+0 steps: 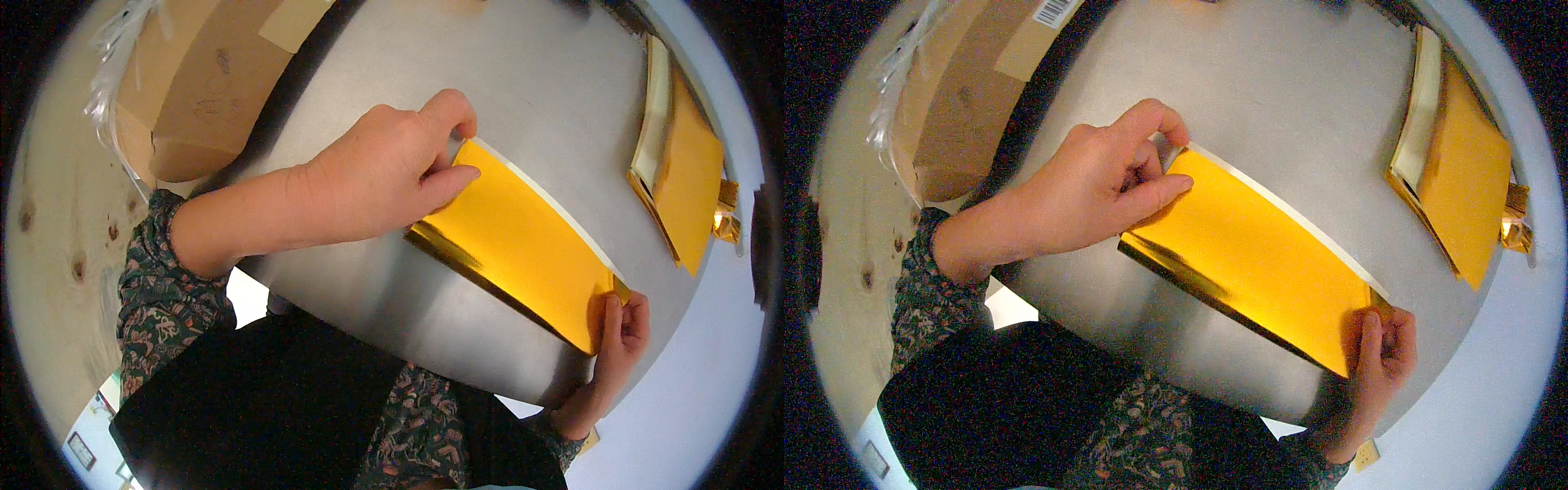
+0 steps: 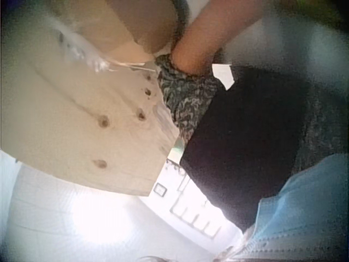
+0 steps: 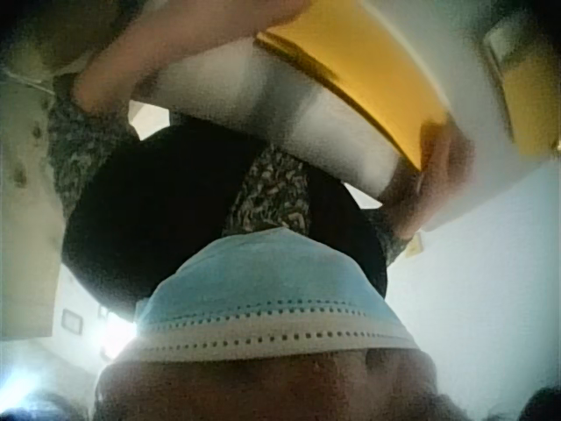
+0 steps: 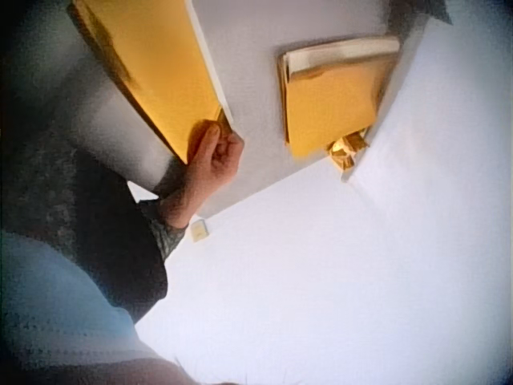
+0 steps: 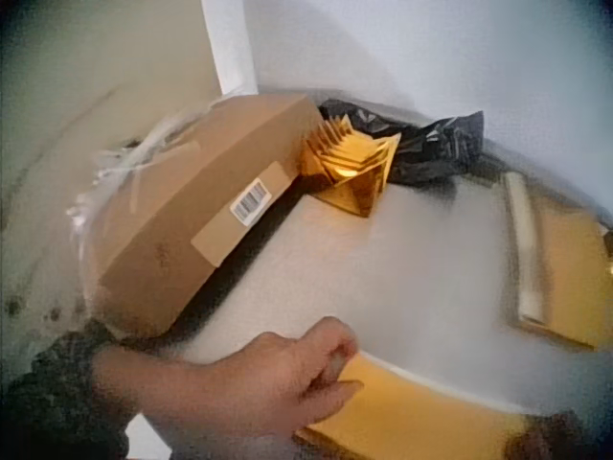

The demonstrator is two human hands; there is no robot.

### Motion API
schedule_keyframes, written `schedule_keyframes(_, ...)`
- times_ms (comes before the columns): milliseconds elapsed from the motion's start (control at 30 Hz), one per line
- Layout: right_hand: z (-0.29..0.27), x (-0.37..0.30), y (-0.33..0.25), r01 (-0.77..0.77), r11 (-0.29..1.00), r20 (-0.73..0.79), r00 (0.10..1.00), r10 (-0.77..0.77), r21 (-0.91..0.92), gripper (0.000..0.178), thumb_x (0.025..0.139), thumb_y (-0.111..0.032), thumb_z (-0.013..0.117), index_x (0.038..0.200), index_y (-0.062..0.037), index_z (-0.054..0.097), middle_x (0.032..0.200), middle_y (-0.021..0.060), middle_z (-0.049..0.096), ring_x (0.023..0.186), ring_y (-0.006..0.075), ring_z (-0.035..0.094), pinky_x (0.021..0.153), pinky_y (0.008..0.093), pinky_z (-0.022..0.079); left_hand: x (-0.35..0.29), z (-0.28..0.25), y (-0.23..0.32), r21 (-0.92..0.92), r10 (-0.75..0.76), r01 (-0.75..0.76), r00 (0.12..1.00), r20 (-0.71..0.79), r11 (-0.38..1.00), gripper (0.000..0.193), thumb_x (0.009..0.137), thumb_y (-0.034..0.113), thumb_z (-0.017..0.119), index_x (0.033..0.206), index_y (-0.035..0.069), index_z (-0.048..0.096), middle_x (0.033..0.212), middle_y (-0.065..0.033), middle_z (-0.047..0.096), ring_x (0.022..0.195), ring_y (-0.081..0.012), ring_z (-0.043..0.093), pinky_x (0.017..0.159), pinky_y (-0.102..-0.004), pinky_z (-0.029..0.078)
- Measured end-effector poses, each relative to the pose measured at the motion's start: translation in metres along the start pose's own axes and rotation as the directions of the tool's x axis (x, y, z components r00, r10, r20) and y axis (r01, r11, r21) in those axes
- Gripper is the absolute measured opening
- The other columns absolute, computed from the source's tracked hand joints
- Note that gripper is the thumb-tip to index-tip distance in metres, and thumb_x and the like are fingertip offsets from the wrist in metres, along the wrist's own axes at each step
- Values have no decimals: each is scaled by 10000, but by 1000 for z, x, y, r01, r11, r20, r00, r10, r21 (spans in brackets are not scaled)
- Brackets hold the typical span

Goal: The person folds a sheet of gold metallic paper into a small triangular pouch by hand, then places it with other finished pouches. They repeat the folding process with a second sheet of gold paper, creating another pouch.

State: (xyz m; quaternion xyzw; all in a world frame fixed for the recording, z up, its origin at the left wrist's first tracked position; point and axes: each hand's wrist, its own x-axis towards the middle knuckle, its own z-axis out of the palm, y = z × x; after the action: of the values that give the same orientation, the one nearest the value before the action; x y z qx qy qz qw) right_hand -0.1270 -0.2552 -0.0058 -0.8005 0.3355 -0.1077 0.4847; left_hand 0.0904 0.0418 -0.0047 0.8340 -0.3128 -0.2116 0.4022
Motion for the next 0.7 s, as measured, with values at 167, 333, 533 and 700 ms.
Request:
schedule_keyframes(167,8,-1,-2,-5,1000,-49,999,5,8,77,1004,-38,626,963,-53,562,812,-11,603,688,43,557,606,167,491,4,-5,-2,27,14,-15,999,33,1000,261,972,134,655,1115,4,480,713,-190,669,646,-339,688,576,-395,531)
schedule_keyframes(333,15,-2,-4,-17,1000,-88,996,15,-19,76,998,-14,610,958,-44,554,823,9,618,694,60,569,627,185,509,7,-8,-13,99,103,-99,994,-35,990,286,946,155,685,1080,16,473,696,-183,655,667,-376,686,585,-422,537)
schedule_keyframes(533,16,-3,-3,-7,999,-72,997,9,35,63,979,-9,616,970,-35,560,765,12,596,621,59,525,559,195,437,9,-8,-23,162,164,-147,982,-91,976,344,940,178,725,1140,49,476,648,-113,625,573,-259,637,520,-370,488)
schedule_keyframes(700,4,-3,0,93,990,113,990,-81,-104,112,957,-60,668,977,-52,559,723,-2,544,587,49,471,497,212,354,-4,-5,-21,170,98,-94,995,-16,981,381,949,170,730,1209,63,473,632,-75,601,524,-194,617,477,-338,459)
